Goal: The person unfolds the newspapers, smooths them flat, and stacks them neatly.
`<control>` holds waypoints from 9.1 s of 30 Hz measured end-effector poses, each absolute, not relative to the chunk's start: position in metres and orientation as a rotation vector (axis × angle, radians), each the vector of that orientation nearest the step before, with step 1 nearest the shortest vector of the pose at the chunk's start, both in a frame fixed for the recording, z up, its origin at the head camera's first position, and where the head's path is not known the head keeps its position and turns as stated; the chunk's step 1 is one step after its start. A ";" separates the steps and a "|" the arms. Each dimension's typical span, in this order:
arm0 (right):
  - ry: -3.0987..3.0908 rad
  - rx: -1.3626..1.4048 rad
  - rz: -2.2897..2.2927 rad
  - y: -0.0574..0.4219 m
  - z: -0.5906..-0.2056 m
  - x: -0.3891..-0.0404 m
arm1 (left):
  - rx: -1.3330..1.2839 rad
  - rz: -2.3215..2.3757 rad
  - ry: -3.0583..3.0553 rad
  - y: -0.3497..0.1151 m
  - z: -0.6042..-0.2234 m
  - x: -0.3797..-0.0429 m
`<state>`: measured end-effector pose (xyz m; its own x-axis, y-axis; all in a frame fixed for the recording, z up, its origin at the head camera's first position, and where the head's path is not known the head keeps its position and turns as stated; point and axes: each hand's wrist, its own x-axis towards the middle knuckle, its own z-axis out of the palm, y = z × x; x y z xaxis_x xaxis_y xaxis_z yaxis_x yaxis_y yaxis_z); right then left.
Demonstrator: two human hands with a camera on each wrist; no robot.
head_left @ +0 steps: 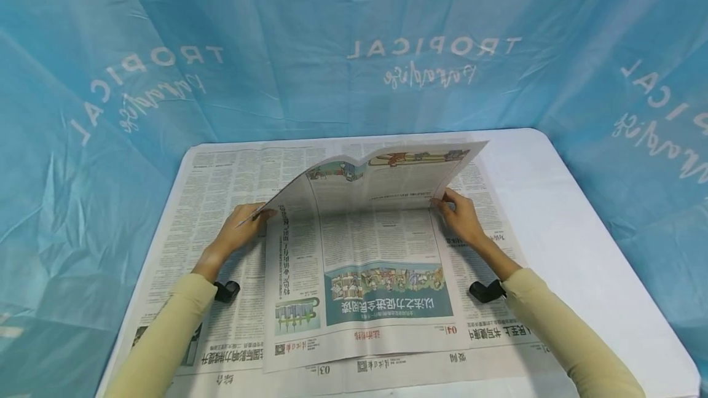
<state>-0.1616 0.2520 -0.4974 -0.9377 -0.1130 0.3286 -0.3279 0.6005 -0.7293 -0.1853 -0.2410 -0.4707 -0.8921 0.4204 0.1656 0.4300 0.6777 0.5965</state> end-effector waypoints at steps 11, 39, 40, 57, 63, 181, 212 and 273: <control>-2.641 0.284 1.215 0.247 -0.499 -0.164 | -0.533 -1.035 -2.964 -0.236 -0.474 -0.195; -2.736 0.223 1.180 0.245 -0.502 -0.161 | -0.433 -0.858 -2.985 -0.233 -0.476 -0.192; -2.731 0.227 1.176 0.245 -0.503 -0.161 | -0.432 -0.857 -2.986 -0.233 -0.476 -0.192; -2.762 0.212 1.135 0.245 -0.505 -0.160 | -0.386 -0.870 -3.021 -0.232 -0.475 -0.188; -2.809 0.188 1.098 0.243 -0.504 -0.158 | -0.299 -0.883 -3.068 -0.229 -0.472 -0.187; -2.962 0.159 1.799 0.234 -0.488 -0.061 | -0.367 -0.961 -3.037 -0.072 -0.464 -0.222; -2.917 0.006 1.776 0.234 -0.495 -0.051 | -0.703 -0.859 -3.120 0.066 -0.468 -0.234; -2.800 -0.143 1.840 0.236 -0.501 -0.047 | -0.603 -0.846 -3.179 0.077 -0.473 -0.220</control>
<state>-0.0469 0.2356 -0.5011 -0.9739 -0.0450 -0.2223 0.1862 0.4011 -0.8969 -0.2197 0.0771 -0.4727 -0.9151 0.3904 -0.1014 0.2884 0.8090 0.5122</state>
